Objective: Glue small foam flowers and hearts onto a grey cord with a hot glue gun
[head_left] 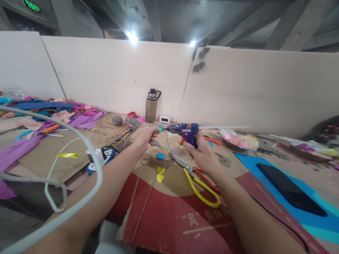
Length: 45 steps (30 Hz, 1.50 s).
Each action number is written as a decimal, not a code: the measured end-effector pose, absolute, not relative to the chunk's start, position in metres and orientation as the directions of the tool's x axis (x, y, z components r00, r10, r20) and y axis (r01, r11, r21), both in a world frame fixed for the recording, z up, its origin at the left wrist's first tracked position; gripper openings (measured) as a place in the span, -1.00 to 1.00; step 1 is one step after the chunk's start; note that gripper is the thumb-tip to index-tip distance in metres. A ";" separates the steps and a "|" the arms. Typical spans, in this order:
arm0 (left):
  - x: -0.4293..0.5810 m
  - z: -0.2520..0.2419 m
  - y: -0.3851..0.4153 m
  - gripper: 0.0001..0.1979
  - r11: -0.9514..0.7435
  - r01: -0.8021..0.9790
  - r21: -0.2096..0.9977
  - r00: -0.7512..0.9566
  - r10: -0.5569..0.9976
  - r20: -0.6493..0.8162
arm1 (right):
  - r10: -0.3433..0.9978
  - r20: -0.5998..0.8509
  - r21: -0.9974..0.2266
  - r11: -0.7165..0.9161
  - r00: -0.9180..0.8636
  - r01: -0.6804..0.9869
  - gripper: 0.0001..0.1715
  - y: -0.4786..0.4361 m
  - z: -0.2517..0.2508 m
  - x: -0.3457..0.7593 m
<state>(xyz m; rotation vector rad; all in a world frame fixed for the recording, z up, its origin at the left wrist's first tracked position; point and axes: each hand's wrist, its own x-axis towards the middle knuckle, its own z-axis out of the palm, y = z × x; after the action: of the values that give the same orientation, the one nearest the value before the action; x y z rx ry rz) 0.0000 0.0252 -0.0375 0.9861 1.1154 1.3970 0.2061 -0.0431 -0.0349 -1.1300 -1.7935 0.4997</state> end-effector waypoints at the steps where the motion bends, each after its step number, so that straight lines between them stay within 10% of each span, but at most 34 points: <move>1: 0.000 -0.037 0.025 -0.82 -0.017 -0.235 0.972 -0.117 0.993 -0.011 | 0.863 0.479 -0.726 0.491 -0.159 0.481 -0.64 -0.044 -0.035 0.205; 45: 0.006 -0.033 0.021 -0.83 -0.006 -0.284 0.959 -0.100 0.995 -0.023 | 0.814 0.539 -0.594 0.549 -0.215 0.588 -0.50 -0.043 -0.037 0.203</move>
<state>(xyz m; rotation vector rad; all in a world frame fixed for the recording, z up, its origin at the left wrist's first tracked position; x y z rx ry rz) 0.0059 0.0212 -0.0335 0.9372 1.0698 1.3996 0.2033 -0.0432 -0.0373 -1.1391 -1.9175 0.3281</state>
